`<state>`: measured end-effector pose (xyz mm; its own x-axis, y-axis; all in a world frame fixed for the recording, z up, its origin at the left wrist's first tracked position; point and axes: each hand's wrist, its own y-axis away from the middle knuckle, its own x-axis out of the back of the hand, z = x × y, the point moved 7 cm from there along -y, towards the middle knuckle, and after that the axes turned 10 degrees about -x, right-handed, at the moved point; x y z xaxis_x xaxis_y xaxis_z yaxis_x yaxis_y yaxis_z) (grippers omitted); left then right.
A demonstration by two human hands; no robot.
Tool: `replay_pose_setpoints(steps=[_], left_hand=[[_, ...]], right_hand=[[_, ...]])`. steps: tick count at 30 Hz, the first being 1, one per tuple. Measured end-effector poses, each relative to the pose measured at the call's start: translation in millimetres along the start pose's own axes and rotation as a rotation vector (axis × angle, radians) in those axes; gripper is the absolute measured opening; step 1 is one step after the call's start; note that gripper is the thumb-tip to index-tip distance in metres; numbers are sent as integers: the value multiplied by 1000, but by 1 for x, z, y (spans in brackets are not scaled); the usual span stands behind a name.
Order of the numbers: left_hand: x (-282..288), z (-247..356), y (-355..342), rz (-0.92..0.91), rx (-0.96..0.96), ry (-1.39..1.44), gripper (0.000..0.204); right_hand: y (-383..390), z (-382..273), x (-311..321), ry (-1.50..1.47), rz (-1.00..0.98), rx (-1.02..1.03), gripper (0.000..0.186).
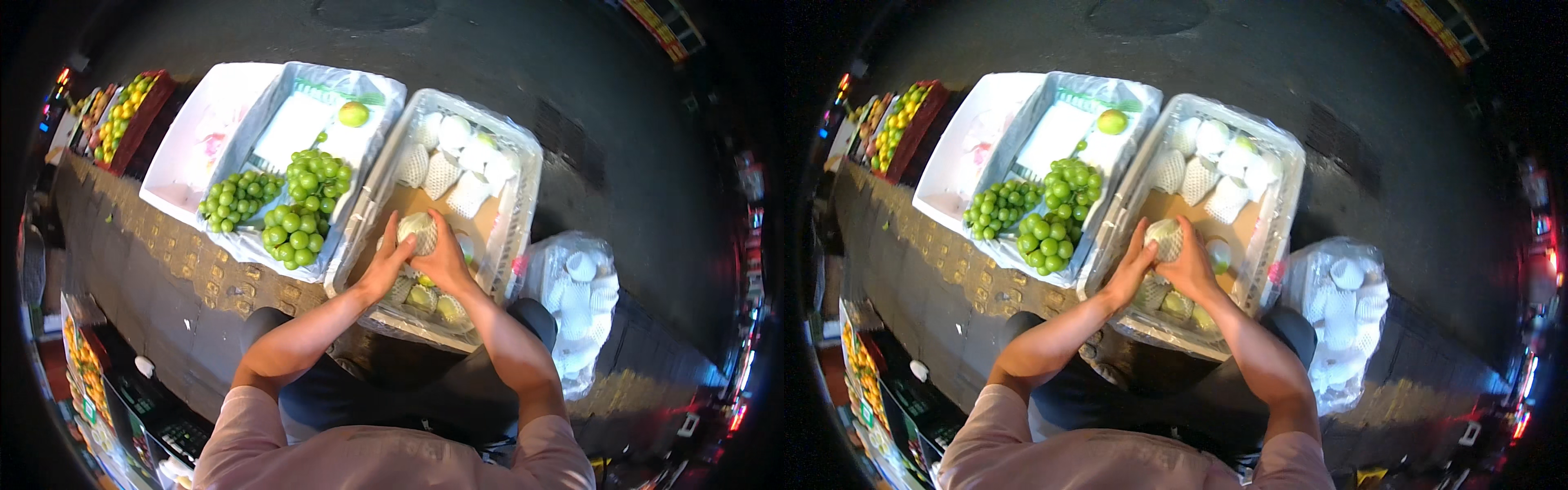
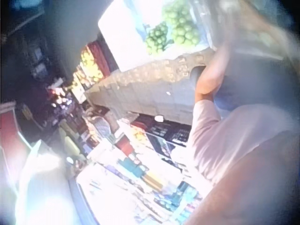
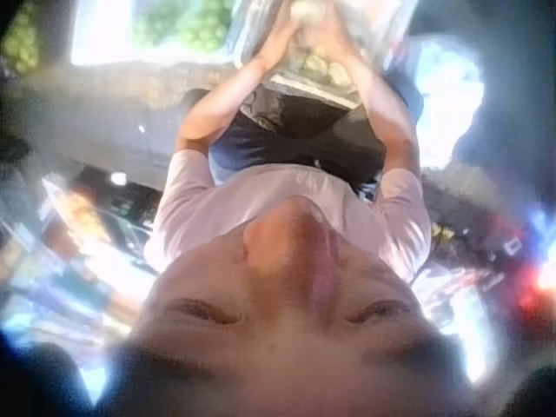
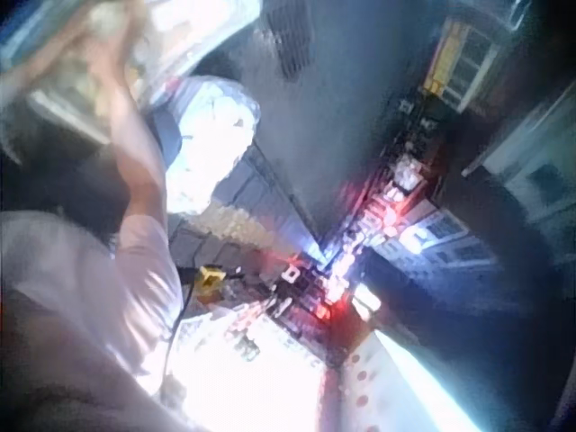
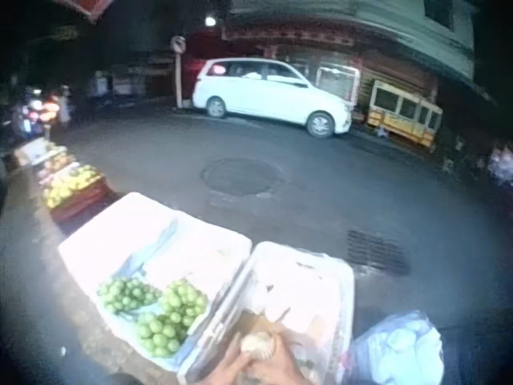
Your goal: The person selects green apples from a crate at a street-side fruit stall. They then sit on the ground and wrap each apple individually in a white foam net before placing them into a container.
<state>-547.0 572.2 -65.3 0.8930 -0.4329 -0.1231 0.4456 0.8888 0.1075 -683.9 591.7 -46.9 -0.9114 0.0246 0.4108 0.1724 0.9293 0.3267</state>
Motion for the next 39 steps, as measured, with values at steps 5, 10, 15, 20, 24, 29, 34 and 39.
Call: replay_pose_setpoints(steps=[5, 10, 15, 20, 24, 29, 34, 39], left_hand=[[1, -12, 16, 16, -203, -518, 68], [-45, 17, 57, -280, -580, -1029, 48], [-76, 35, 61, -339, -840, -1112, 47], [-59, 30, 67, -355, -808, -1112, 42], [-59, 30, 67, -355, -791, -1129, 39], [-61, 26, 67, -347, -783, -1094, 36], [-64, 25, 68, -374, -827, -1084, 34], [-58, 21, 78, -349, -778, -1133, 36]], right_hand=[[-37, 41, 47, -606, 386, -282, 81], [-73, 114, 94, -510, 852, -377, 96], [-116, 171, 127, -164, 1081, -414, 108], [-152, 151, 142, 43, 524, -372, 105], [-148, 124, 145, 597, 401, -576, 103], [-132, 138, 138, 509, 540, -545, 101], [-130, 141, 143, 428, 583, -541, 103], [-106, 115, 134, 472, 664, -505, 107]])
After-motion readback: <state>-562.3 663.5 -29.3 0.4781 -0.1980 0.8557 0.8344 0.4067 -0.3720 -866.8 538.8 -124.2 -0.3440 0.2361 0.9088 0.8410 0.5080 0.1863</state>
